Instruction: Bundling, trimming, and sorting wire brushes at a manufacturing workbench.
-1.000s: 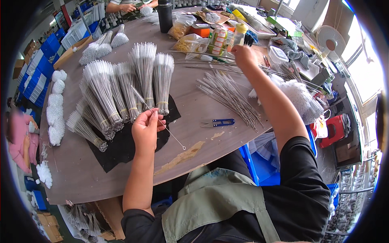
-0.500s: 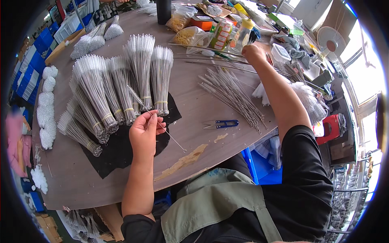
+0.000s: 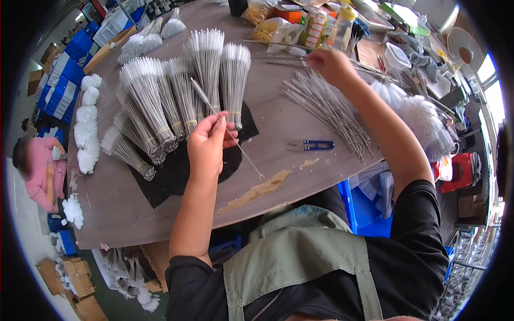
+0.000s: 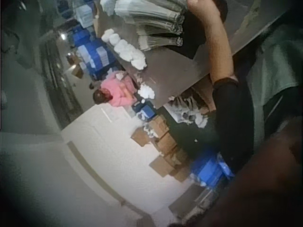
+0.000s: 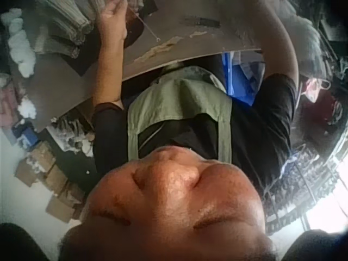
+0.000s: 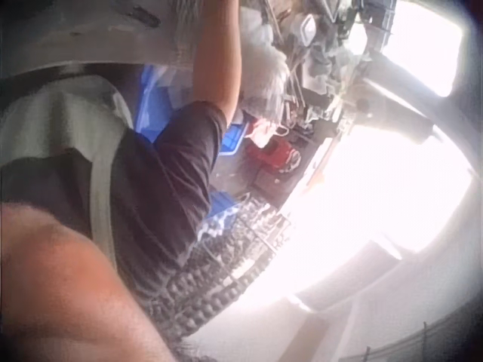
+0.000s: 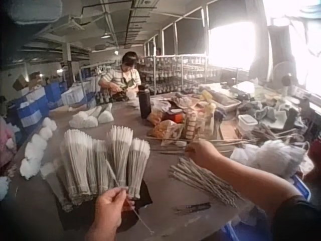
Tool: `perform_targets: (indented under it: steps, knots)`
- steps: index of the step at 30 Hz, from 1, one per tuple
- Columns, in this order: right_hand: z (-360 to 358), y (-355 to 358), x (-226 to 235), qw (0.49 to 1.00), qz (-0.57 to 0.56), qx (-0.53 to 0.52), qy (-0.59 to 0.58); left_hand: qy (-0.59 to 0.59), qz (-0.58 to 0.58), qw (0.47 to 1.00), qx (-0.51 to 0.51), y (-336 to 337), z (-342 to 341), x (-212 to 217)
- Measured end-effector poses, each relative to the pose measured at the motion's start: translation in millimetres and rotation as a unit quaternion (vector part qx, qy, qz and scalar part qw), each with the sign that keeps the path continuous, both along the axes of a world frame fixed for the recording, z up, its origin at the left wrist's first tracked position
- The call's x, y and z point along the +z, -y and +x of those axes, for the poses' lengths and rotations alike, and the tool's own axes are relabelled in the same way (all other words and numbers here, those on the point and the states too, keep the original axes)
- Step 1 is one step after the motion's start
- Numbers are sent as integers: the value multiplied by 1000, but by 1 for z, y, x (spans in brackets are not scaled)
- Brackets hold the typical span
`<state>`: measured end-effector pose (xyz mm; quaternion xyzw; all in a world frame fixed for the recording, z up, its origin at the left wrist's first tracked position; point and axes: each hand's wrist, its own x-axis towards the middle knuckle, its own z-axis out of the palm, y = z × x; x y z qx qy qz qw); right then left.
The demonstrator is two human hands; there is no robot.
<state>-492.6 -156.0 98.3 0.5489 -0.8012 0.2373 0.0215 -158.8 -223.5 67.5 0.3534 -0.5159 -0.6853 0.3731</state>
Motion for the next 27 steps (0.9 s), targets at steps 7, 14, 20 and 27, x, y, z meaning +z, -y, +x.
perform_targets:
  steps: [7, 14, 20, 27]
  knots:
    - [167, -78, -37, 868, 88, 179, 455, -25, -14, 998, -54, -24, -20, 16]
    - [179, -106, -49, 817, -15, 127, 562, 0, -159, 987, 26, 14, -24, 56]
    - [170, -123, -69, 880, -4, 116, 461, 125, -306, 941, 70, 78, -31, 86]
    - [175, -130, -80, 875, -47, 122, 466, 173, -330, 924, 87, 116, -44, 89]
